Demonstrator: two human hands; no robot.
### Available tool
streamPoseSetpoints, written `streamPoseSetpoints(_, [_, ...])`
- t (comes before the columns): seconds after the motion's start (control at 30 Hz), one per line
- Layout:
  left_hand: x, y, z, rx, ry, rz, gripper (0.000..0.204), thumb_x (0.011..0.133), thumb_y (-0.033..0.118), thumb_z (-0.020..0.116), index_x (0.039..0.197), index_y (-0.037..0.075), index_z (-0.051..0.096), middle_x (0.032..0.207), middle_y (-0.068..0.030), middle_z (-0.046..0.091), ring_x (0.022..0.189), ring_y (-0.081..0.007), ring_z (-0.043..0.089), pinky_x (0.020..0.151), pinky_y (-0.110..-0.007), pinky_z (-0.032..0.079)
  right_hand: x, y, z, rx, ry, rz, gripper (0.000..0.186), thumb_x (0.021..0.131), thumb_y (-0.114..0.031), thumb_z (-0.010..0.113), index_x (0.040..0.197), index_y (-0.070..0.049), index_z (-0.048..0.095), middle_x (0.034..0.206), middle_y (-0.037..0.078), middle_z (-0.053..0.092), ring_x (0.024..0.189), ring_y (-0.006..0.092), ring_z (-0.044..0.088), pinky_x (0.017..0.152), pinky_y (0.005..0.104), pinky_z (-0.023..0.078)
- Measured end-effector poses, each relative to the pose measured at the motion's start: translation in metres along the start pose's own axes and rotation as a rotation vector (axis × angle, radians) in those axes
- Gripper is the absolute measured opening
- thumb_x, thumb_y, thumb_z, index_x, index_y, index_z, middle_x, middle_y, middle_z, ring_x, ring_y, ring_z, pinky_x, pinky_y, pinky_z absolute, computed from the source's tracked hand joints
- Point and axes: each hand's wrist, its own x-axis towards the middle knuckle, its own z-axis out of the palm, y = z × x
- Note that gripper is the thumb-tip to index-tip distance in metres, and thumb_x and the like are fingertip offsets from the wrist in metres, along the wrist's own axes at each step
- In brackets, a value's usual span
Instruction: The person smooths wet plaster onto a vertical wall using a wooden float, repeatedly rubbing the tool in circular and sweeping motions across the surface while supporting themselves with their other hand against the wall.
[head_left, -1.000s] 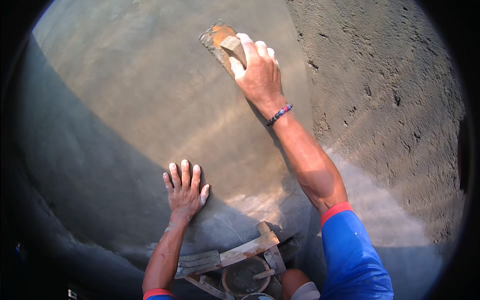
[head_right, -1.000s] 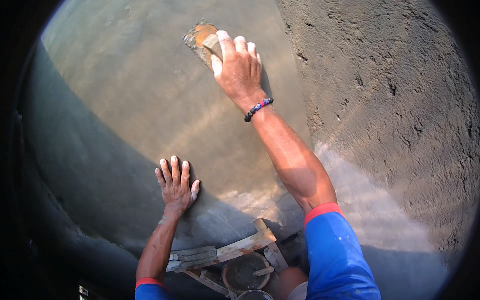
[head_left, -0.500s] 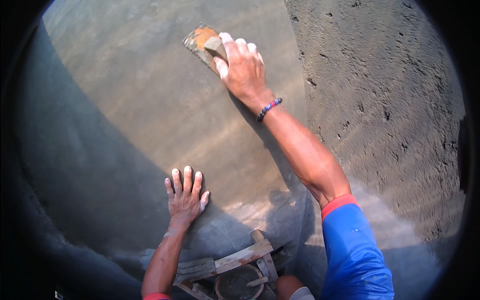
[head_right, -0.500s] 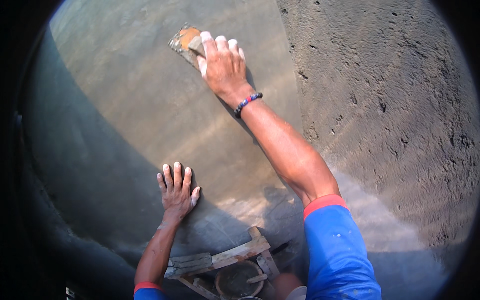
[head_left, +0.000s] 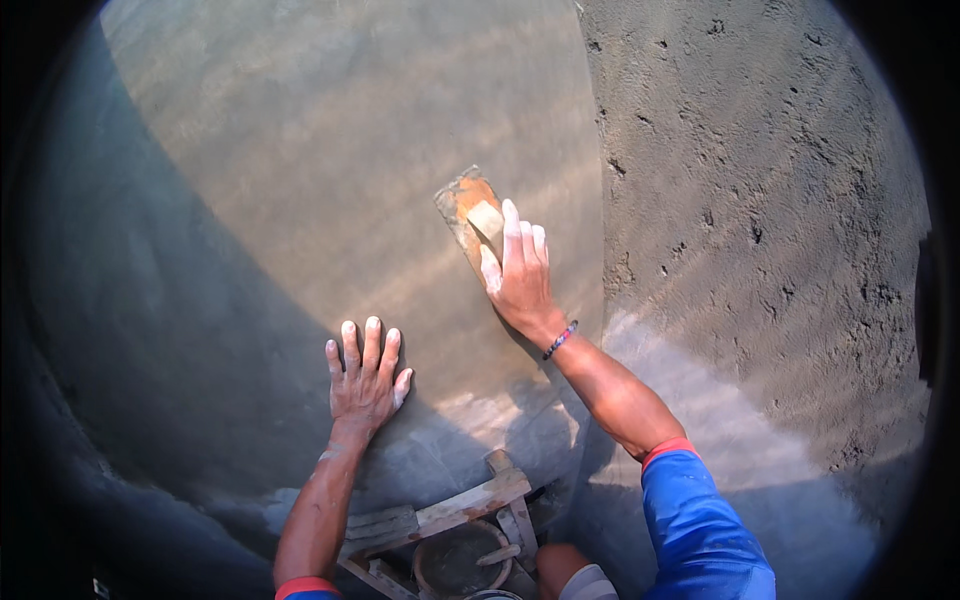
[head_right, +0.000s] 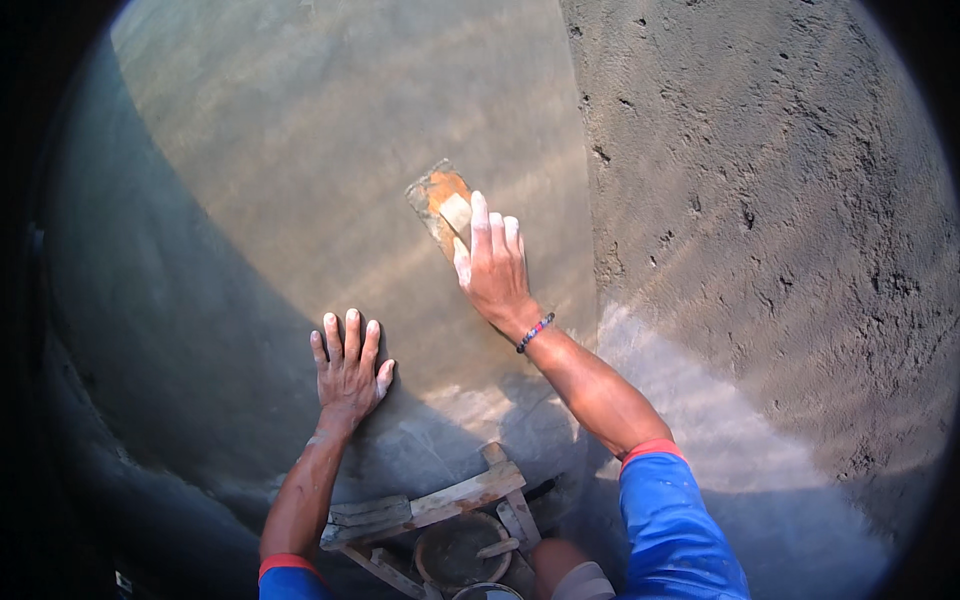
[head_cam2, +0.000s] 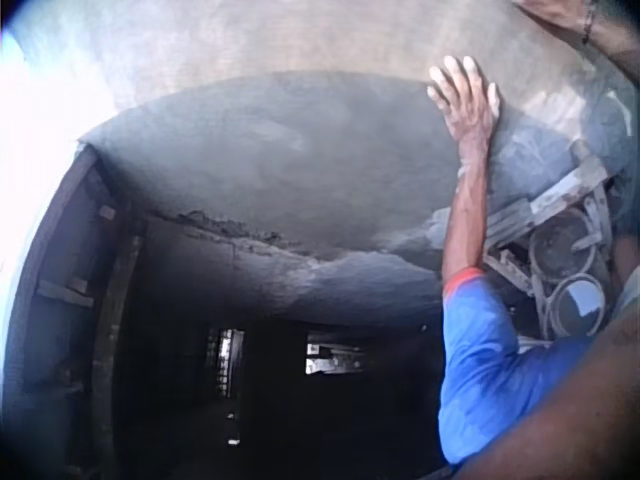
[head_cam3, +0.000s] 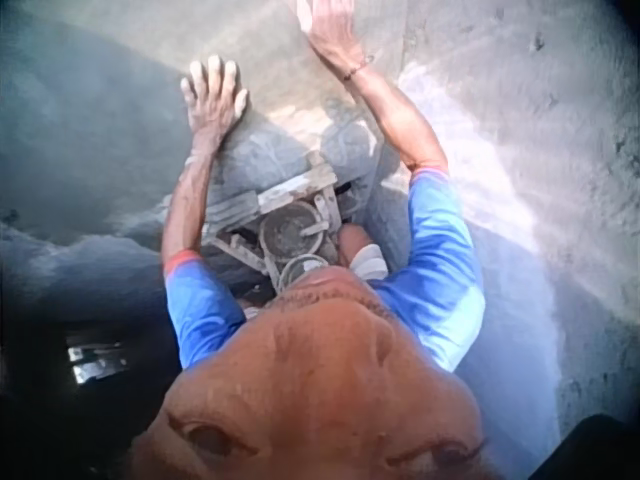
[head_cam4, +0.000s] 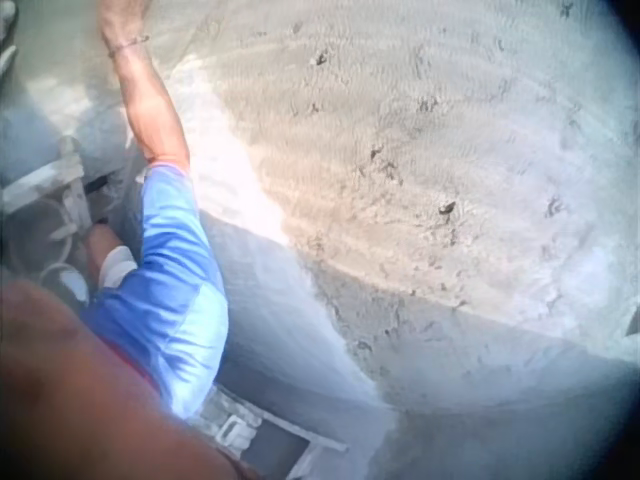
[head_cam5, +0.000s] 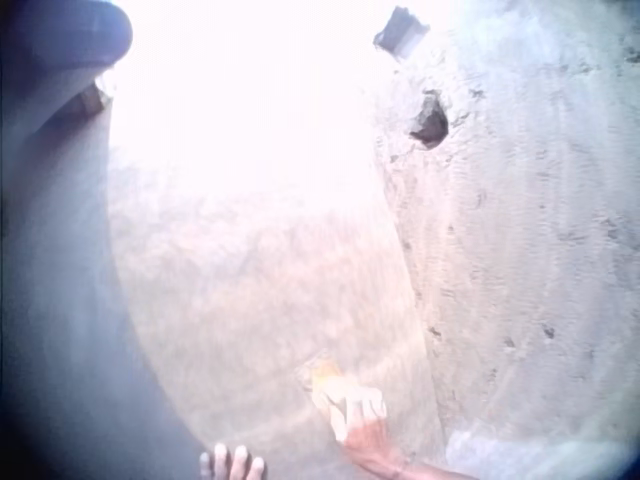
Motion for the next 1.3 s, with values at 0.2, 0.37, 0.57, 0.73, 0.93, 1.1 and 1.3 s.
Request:
streamPoseSetpoints(0.2, [0.001,0.004,0.001,-0.014,0.01,-0.002,0.077,0.083,0.05,0.068,0.147,0.016,0.044,0.16,-0.0164,0.027,0.148,-0.0457,0.018,0.12,-0.063,0.007,0.219,0.058,-0.041,0.086,0.372,0.004,0.042,0.089,-0.03,0.061,0.118,-0.001,0.064,0.114,0.026,0.065,0.106,0.0436,0.061,0.088,0.0502,0.049])
streamPoseSetpoints(0.37, [-0.003,-0.002,-0.002,-0.015,0.002,-0.016,0.08,0.082,0.048,0.071,0.148,0.016,0.041,0.16,-0.0167,0.026,0.149,-0.0457,0.017,0.119,-0.063,0.008,0.103,0.088,-0.042,-0.229,0.188,0.399,0.055,0.091,-0.027,0.067,0.132,0.005,0.047,0.11,0.028,0.065,0.104,0.046,0.062,0.092,0.0515,0.049])
streamPoseSetpoints(0.57, [0.003,0.001,-0.003,0.011,0.004,-0.014,0.081,0.082,0.05,0.069,0.15,0.016,0.04,0.161,-0.0165,0.024,0.149,-0.0454,0.016,0.12,-0.063,0.006,-0.167,0.066,-0.042,-0.133,0.072,0.707,0.063,0.093,-0.02,0.066,0.145,0.003,0.039,0.128,0.029,0.056,0.118,0.0456,0.053,0.1,0.0489,0.043])
streamPoseSetpoints(0.73, [0.001,0.002,0.004,-0.006,0.011,-0.02,0.08,0.083,0.05,0.068,0.15,0.017,0.039,0.161,-0.0156,0.024,0.15,-0.0446,0.015,0.12,-0.062,0.005,-0.3,0.035,-0.029,-0.011,0.058,0.919,0.062,0.091,-0.015,0.067,0.144,0.002,0.041,0.133,0.027,0.054,0.124,0.0437,0.05,0.104,0.0476,0.04])
streamPoseSetpoints(0.93, [-0.002,-0.003,0.005,0.006,0.009,-0.022,0.077,0.085,0.053,0.064,0.15,0.018,0.041,0.162,-0.0132,0.025,0.149,-0.0442,0.017,0.12,-0.061,0.004,-0.023,0.017,-0.008,0.038,0.218,0.359,0.058,0.087,-0.016,0.069,0.139,-0.001,0.048,0.116,0.02,0.06,0.107,0.04,0.055,0.094,0.0485,0.044])
streamPoseSetpoints(1.1, [0.002,0.005,0.003,-0.008,0.03,-0.018,0.074,0.084,0.052,0.065,0.146,0.018,0.046,0.161,-0.0135,0.027,0.149,-0.0444,0.017,0.12,-0.062,0.006,0.154,-0.004,-0.013,0.034,0.258,0.13,0.055,0.088,-0.017,0.067,0.135,0.001,0.048,0.112,0.024,0.062,0.102,0.043,0.059,0.088,0.0503,0.049])
streamPoseSetpoints(1.3, [-0.003,-0.007,-0.001,0.014,0.01,-0.016,0.073,0.084,0.053,0.065,0.145,0.018,0.047,0.16,-0.0135,0.029,0.148,-0.0442,0.019,0.12,-0.062,0.006,-0.011,-0.005,-0.01,0.055,-0.019,0.009,0.065,0.084,-0.013,0.072,0.141,-0.002,0.046,0.109,0.019,0.059,0.099,0.0392,0.056,0.09,0.0475,0.047])
